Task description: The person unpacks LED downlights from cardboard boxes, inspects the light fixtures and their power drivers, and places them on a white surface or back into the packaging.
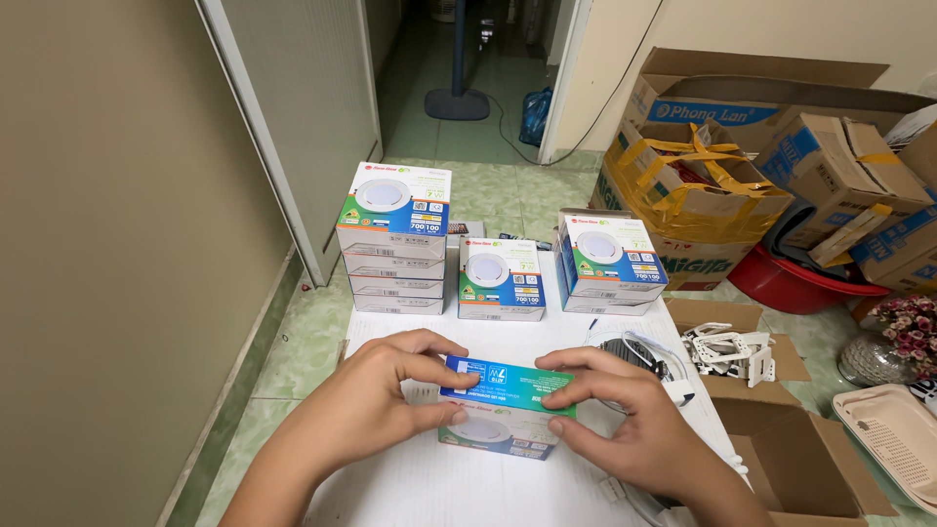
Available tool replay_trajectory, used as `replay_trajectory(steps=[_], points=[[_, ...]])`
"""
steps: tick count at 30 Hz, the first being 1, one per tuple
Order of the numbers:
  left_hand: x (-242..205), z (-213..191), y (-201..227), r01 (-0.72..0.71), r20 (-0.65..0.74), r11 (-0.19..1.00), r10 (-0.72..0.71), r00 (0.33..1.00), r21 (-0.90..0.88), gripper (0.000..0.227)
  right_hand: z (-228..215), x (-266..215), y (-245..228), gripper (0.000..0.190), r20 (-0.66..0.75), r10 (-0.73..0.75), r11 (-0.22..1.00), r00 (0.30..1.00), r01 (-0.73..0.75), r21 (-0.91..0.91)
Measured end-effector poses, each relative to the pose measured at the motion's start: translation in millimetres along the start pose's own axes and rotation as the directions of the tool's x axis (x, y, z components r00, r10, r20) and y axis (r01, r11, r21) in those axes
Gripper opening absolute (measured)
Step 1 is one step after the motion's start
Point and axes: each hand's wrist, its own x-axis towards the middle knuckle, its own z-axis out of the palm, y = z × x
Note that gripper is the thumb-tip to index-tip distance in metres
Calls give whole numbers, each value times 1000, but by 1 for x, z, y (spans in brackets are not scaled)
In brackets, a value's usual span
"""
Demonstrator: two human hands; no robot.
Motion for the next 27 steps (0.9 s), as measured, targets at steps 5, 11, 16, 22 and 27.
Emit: replay_trajectory(steps=[5,11,16,22,27], points=[[5,3,-1,55,-16,995,-56,998,-81,44,5,-5,13,47,62,285,955,957,-289,65],[11,16,-28,232,73,973,-231,970,-11,64,39,-8,27,78,162,687,726,708,-677,-121],[9,9,-29,358,85,918,-376,923,171,57,22,30,20,69,-8,810,579,587,-795,180],[12,16,-47,318,59,900,-350,935,299,53,-18,125,-9,59,-67,844,529,532,-847,-55],[20,29,-58,271,79,889,-321,944,371,52,-5,170,76,42,13,874,462,486,-839,287]])
